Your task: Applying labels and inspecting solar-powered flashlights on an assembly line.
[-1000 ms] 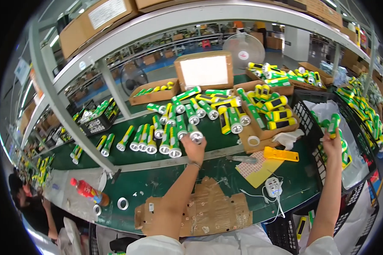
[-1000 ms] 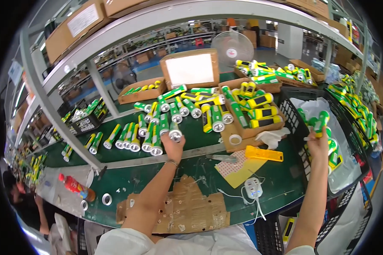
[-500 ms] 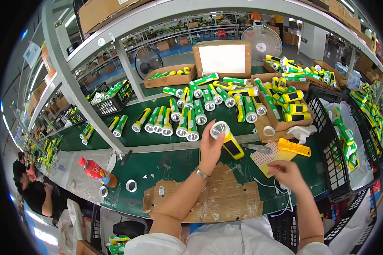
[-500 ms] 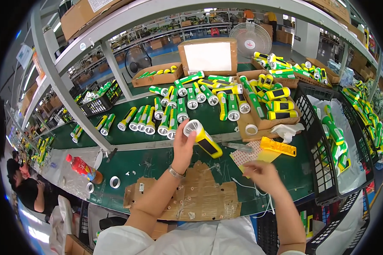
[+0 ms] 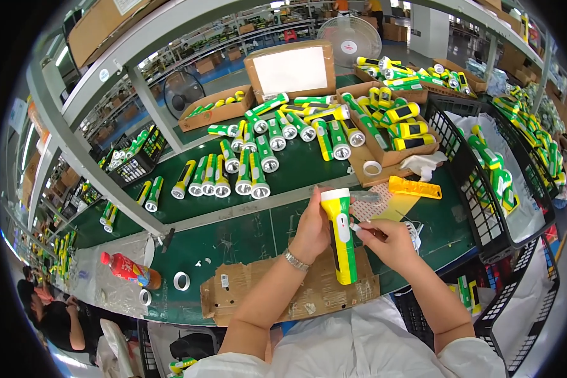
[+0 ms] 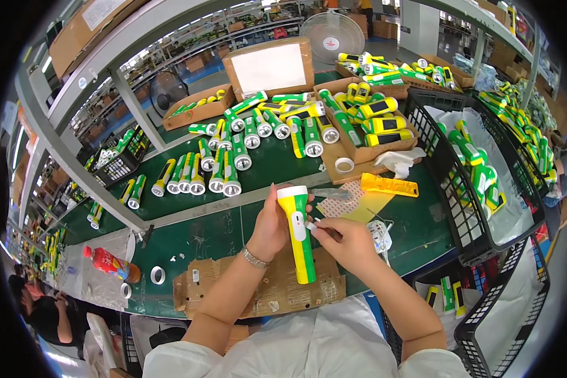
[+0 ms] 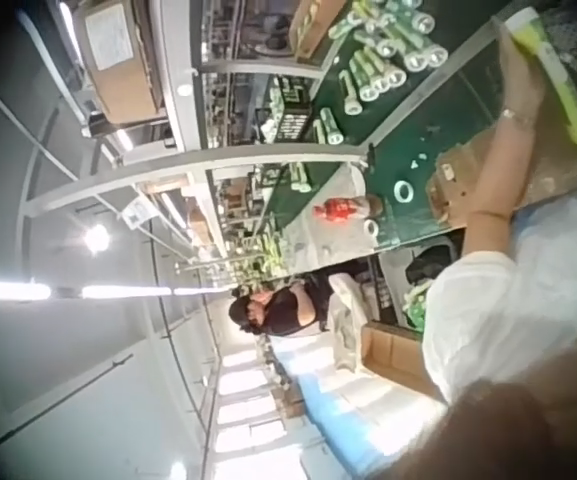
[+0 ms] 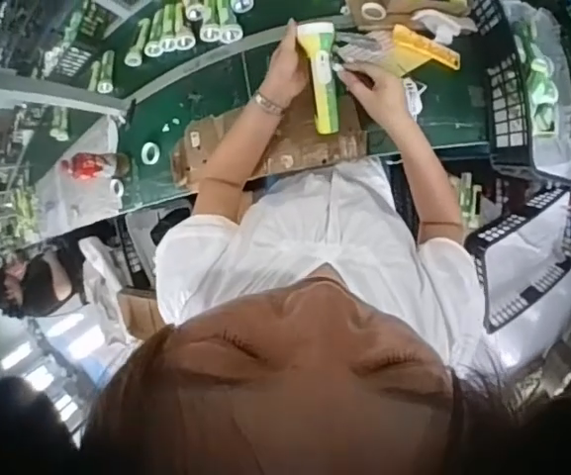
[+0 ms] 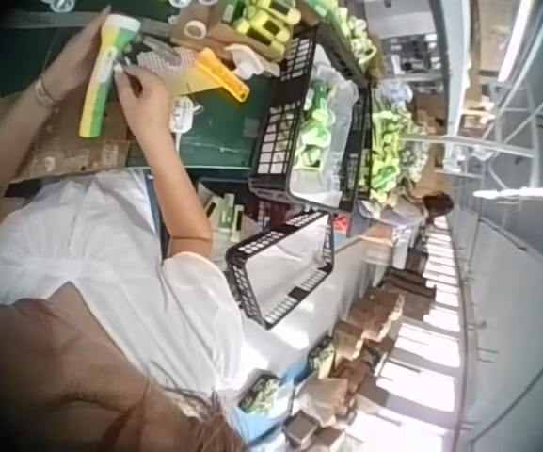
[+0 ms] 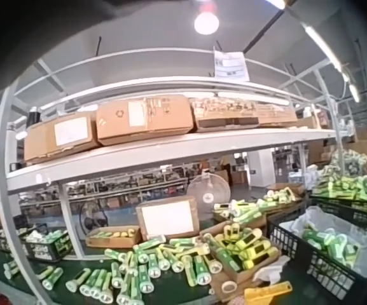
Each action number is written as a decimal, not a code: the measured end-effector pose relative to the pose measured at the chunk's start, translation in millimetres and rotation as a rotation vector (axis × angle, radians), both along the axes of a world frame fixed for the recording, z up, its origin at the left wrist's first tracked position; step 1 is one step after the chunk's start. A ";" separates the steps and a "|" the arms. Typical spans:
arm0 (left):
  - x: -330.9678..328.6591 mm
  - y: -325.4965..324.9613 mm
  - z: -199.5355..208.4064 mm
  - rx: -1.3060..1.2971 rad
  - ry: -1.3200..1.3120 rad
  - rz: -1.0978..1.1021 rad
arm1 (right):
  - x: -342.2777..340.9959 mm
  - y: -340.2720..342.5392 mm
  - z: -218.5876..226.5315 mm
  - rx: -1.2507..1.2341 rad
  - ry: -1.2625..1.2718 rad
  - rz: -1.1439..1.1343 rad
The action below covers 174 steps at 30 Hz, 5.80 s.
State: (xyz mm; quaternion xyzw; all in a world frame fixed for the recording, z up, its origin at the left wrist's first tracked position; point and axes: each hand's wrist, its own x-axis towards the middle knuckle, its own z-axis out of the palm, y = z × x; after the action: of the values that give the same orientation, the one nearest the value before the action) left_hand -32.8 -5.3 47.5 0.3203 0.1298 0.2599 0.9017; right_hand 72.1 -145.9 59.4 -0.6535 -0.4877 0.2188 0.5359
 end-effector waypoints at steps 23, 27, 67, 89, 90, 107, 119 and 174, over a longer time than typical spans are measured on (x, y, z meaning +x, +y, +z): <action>3.6 -29.5 -17.4 0.661 0.008 0.134 | 18.5 7.5 36.4 -0.127 -0.188 -0.124; 14.4 -26.9 -15.9 1.024 0.289 0.285 | 7.9 5.9 33.6 -0.013 -0.243 -0.141; -1.0 -2.9 -12.7 0.241 0.213 0.001 | 0.4 -2.6 7.1 0.051 -0.618 0.234; 4.1 15.5 -51.0 0.174 0.298 0.240 | -40.6 -2.0 -33.1 0.337 -0.690 0.196; 3.5 13.5 -51.1 0.158 0.299 0.223 | -42.6 -3.0 -35.1 0.346 -0.694 0.195; -1.1 -7.1 -30.6 0.231 0.111 0.158 | -33.8 23.8 -47.4 -0.305 0.649 0.012; -40.3 75.9 -24.2 1.628 0.951 0.629 | 36.5 -30.7 -18.2 0.553 0.111 -0.500; -1.4 -3.8 2.8 0.413 0.186 0.095 | -13.2 -2.5 38.3 -0.029 -0.667 -0.103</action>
State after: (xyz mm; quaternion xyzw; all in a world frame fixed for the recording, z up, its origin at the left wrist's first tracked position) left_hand -34.2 -9.1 50.4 0.5143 0.1714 0.2926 0.7878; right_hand 58.9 -148.4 97.7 -0.7204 -0.5994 -0.0276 0.3480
